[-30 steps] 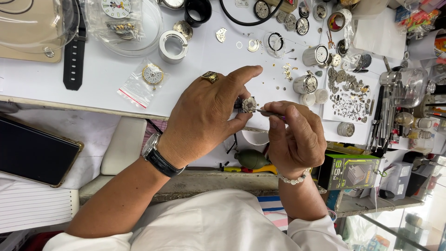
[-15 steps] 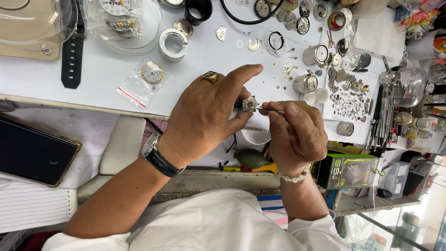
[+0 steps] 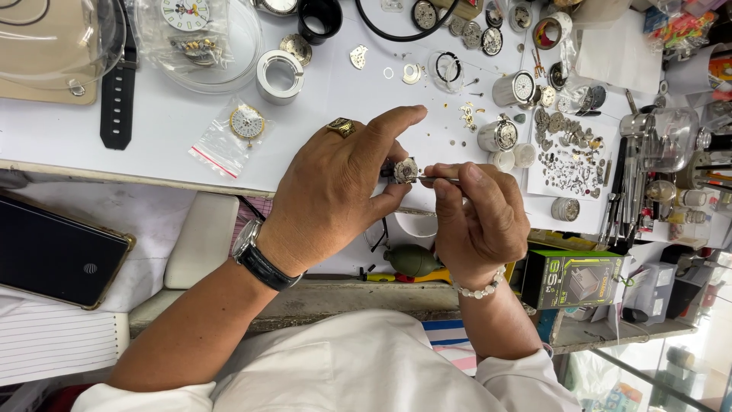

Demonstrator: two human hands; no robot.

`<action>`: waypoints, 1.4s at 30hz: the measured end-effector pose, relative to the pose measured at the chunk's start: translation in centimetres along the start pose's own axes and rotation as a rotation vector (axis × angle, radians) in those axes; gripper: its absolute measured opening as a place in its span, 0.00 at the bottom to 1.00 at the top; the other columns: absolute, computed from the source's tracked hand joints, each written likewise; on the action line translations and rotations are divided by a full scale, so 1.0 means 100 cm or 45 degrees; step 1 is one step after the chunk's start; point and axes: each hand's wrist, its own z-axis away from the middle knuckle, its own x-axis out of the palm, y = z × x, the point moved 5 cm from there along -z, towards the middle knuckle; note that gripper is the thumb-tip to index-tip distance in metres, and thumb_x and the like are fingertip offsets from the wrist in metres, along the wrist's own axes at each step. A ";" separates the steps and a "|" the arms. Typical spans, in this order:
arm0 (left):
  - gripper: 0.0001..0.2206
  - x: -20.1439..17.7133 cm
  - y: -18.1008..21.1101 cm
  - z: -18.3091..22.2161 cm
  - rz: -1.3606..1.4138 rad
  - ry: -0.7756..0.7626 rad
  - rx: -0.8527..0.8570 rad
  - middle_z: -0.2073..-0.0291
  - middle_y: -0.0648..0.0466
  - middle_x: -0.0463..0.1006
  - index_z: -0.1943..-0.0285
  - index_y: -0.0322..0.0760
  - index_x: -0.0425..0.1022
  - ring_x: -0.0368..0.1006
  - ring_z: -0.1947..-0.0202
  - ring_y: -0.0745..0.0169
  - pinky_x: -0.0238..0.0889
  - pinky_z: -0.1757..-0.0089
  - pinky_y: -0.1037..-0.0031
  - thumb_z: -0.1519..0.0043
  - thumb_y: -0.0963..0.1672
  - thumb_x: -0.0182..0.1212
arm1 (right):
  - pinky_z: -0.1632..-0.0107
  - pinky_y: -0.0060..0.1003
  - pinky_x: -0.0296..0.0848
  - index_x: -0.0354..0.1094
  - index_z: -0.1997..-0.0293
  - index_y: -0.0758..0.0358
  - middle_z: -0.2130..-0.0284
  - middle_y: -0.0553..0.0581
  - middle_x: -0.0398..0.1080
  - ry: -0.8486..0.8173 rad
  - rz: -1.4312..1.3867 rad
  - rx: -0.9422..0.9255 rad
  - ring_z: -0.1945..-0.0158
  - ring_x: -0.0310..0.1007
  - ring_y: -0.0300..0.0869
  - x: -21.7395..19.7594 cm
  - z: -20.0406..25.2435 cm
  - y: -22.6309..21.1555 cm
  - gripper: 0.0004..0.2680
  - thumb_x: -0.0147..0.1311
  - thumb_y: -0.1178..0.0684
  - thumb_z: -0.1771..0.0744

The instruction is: Repairing or assembling a watch movement using precision tools like tweezers and a probe on a workbench.

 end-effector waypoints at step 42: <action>0.38 -0.004 0.002 -0.021 -0.057 -0.223 -0.074 0.56 0.61 0.81 0.28 0.42 0.59 0.77 0.60 0.63 0.67 0.55 0.66 0.45 0.45 0.79 | 0.66 0.37 0.74 0.69 0.56 0.68 0.67 0.64 0.72 0.508 0.314 0.003 0.65 0.75 0.49 -0.086 0.074 0.023 0.07 0.63 0.56 0.32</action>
